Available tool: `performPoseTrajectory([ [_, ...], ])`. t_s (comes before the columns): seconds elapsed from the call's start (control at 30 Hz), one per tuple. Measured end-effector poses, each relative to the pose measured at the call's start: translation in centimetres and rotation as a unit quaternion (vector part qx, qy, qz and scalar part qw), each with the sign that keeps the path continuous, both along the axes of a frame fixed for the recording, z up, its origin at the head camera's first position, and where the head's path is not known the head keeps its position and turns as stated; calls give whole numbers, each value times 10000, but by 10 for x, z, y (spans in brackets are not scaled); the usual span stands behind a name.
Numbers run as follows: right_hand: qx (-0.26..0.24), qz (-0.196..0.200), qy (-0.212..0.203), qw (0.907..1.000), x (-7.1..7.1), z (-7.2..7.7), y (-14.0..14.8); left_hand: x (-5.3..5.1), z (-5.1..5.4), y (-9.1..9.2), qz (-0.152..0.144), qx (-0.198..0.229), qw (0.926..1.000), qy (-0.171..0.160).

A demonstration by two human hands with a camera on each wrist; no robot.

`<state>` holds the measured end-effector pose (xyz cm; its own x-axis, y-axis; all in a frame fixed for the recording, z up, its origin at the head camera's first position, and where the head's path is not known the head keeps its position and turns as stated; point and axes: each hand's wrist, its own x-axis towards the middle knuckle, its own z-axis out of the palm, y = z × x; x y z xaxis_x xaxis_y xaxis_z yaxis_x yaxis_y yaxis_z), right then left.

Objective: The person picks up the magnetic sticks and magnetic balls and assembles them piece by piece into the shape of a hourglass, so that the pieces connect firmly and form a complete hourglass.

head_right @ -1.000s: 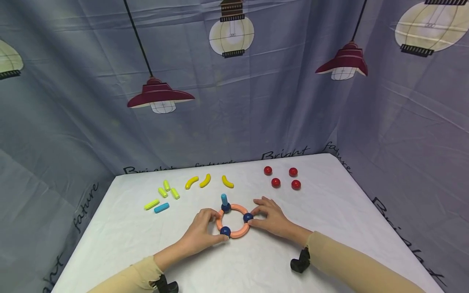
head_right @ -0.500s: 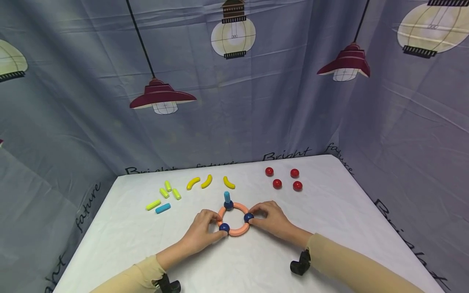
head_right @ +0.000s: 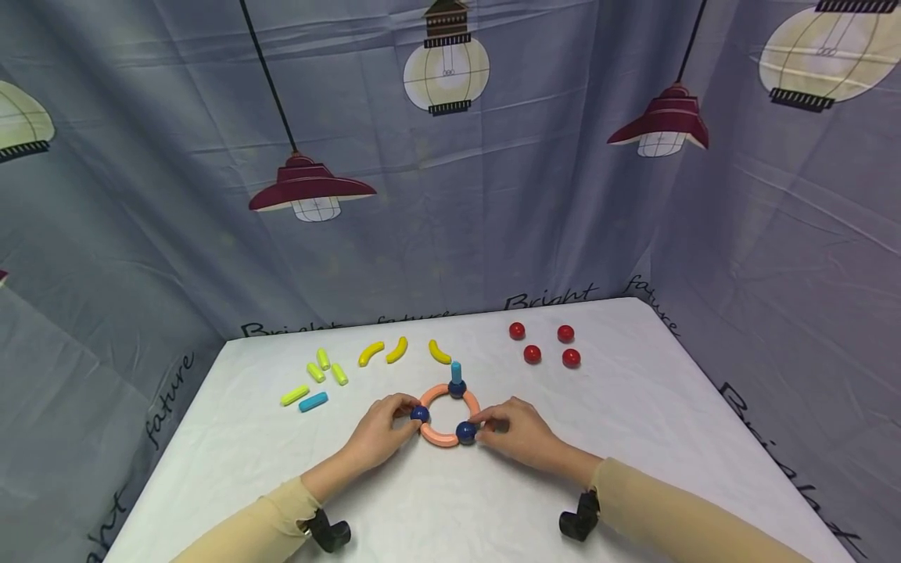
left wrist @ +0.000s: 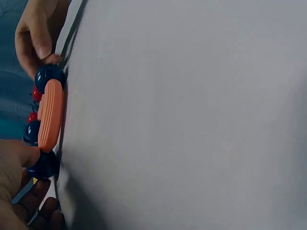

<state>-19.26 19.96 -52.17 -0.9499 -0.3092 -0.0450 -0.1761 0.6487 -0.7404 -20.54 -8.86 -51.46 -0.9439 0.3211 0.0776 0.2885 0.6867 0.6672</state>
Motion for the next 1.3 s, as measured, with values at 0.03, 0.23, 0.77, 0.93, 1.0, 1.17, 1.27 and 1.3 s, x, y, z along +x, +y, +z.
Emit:
performPoseTrajectory([
  [0.03, 52, 104, 12, 9999, 2, 1, 0, -2, 0, 0, 36, 12, 10000, -35],
  [0.23, 372, 734, 96, 9966, 15, 2, -7, -18, -1, 1, 94, 206, 9994, -271],
  [0.77, -149, -585, -56, 9982, 5, 7, 11, -33, 2, 11, -285, 596, 9954, -699],
  [0.93, -88, -642, 2, 9979, -13, -2, 17, -34, 1, 13, -299, 702, 9936, -828],
  [1.0, -24, -637, -81, 9979, -17, -5, 17, -34, 1, 13, -307, 705, 9935, -839],
  [1.17, 134, -649, -128, 9977, -23, -7, 13, -34, 0, 14, -291, 619, 9942, -832],
  [1.27, 186, -555, -19, 9983, -25, -8, 11, -33, 1, 13, -260, 584, 9944, -840],
  [1.3, 189, -519, 24, 9985, -25, -8, 11, -33, 2, 12, -243, 578, 9944, -847],
])
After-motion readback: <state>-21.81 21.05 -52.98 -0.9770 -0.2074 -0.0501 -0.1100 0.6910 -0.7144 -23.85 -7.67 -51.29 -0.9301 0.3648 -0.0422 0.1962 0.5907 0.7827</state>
